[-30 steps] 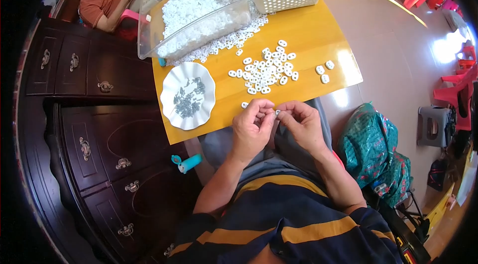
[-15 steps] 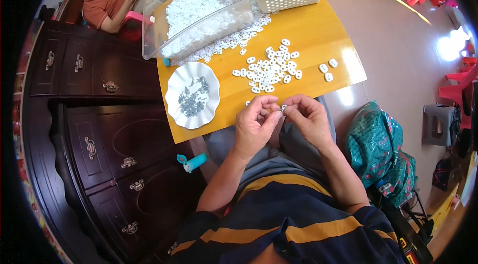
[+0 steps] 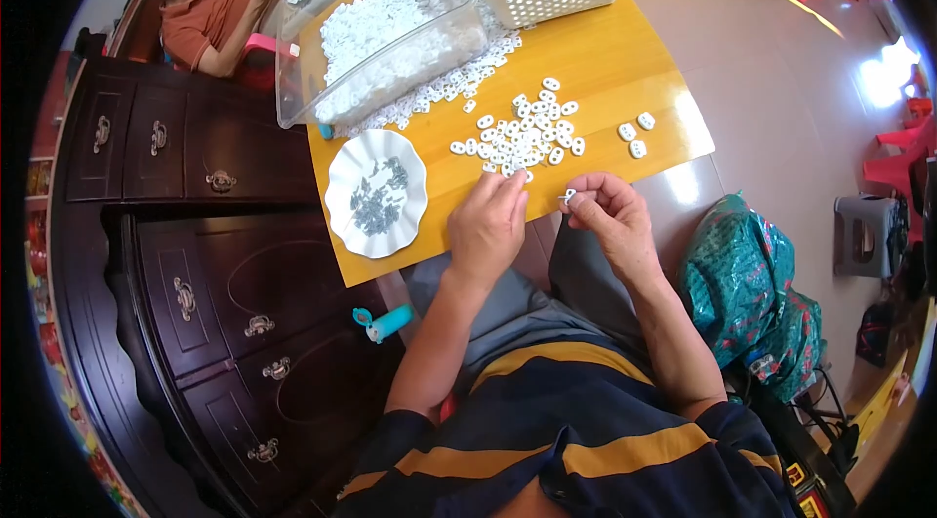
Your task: Assembling small plastic parts by inserting metal pins into them at a table.
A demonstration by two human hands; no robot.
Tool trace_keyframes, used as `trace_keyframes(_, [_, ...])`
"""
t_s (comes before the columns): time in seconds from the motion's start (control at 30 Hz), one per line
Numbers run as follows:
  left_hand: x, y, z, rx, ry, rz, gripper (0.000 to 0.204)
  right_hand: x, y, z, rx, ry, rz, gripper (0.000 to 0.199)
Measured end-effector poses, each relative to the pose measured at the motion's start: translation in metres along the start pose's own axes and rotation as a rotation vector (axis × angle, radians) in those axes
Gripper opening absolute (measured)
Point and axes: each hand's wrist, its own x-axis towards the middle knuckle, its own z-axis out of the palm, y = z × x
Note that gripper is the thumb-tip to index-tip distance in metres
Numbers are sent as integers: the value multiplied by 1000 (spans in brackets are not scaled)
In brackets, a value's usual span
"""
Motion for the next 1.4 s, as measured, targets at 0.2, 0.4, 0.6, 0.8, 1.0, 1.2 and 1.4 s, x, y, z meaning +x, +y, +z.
trace_keyframes(0.2, [-1, 1, 0, 25, -18, 30, 24, 0, 0, -1, 0, 4, 2, 16])
trace_keyframes(0.4, [2, 2, 1, 19, -70, 19, 23, 0, 1, 0, -2, 7, -4, 16])
trace_keyframes(0.6, [5, 5, -1, -85, -60, 4, 20, 0, 2, -1, -11, 1, -9, 16])
trace_keyframes(0.8, [-2, 14, -4, -627, -7, -203, 21, 1, 3, 1, 11, 2, -4, 16])
trace_keyframes(1.0, [-6, 22, -7, -1025, 5, -413, 25, 0, 2, 6, 32, 23, -11, 15])
trace_keyframes(1.2, [-13, 22, -9, -1141, -105, -481, 26, -1, 1, 8, 50, 45, -20, 14])
trace_keyframes(1.4, [-16, 35, -5, -1106, -136, -455, 26, 0, 2, 6, 82, 40, -10, 13])
